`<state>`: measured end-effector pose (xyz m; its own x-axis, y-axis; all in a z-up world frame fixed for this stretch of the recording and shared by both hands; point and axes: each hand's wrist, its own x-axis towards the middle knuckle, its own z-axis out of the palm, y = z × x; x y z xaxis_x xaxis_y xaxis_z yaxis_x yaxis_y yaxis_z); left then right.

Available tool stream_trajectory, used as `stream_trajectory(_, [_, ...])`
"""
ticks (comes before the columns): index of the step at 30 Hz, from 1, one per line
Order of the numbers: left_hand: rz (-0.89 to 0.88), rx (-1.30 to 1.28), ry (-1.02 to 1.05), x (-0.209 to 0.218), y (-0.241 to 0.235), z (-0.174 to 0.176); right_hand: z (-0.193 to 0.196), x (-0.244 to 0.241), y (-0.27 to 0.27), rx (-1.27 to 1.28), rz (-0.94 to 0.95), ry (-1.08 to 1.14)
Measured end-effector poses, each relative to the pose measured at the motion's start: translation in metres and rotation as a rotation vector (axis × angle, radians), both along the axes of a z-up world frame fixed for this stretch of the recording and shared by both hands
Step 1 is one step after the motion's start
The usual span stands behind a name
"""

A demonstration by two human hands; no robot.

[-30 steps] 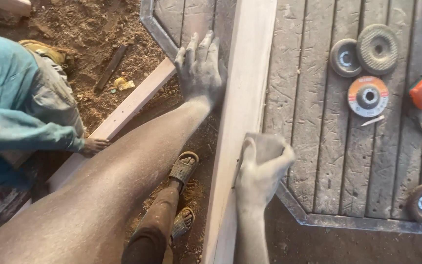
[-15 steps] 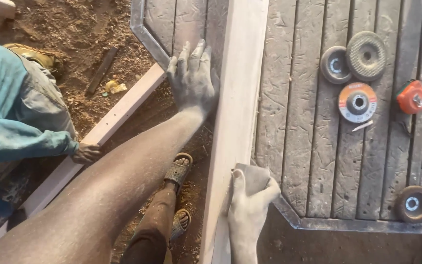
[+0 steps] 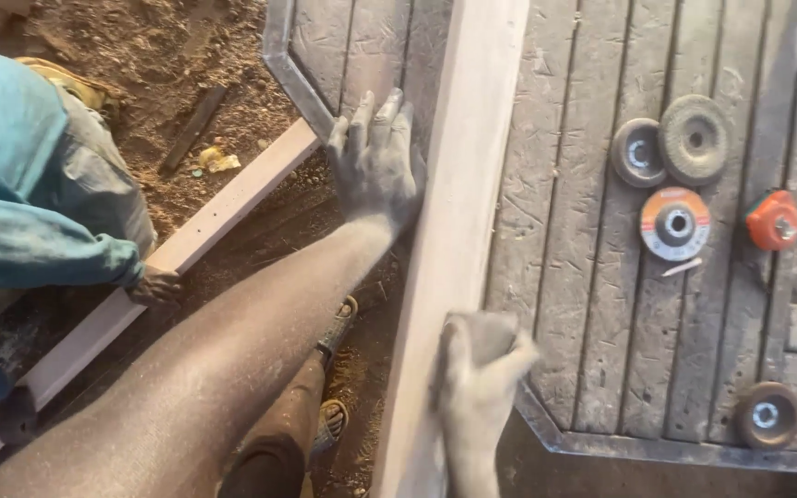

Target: Sanding a long wooden beam by hand using sandpaper on a wooden work surface.

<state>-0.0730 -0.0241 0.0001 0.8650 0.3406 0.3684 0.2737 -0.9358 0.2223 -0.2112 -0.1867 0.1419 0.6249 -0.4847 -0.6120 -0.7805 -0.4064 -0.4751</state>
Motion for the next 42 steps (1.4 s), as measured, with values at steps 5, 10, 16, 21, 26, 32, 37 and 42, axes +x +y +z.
stream_trajectory(5, [-0.017, -0.046, -0.063, -0.003, -0.002, 0.002, -0.027, 0.074, 0.008, 0.006, 0.137, -0.245])
stream_trajectory(10, [-0.012, -0.057, -0.069, -0.003, -0.003, 0.007, 0.004, -0.002, -0.001, 0.084, 0.051, -0.090])
stream_trajectory(16, [-0.019, -0.084, -0.032, -0.008, -0.001, 0.013, -0.025, 0.091, 0.006, 0.040, 0.243, -0.239])
stream_trajectory(21, [-0.027, -0.112, -0.028, -0.005, 0.001, 0.006, -0.050, 0.123, 0.007, 0.054, 0.324, -0.434])
stream_trajectory(26, [-0.020, -0.042, -0.007, 0.000, 0.001, -0.007, 0.013, -0.008, -0.002, 0.096, 0.073, -0.091])
stream_trajectory(32, [-0.026, -0.051, -0.020, -0.003, 0.000, -0.012, 0.000, -0.057, -0.027, -0.035, 0.064, 0.097])
stream_trajectory(37, [-0.028, -0.067, -0.020, -0.006, 0.003, -0.006, -0.009, 0.039, 0.005, 0.067, 0.222, -0.204])
stream_trajectory(42, [-0.020, -0.014, 0.036, -0.002, 0.000, 0.001, 0.001, -0.007, -0.012, 0.071, 0.257, -0.305])
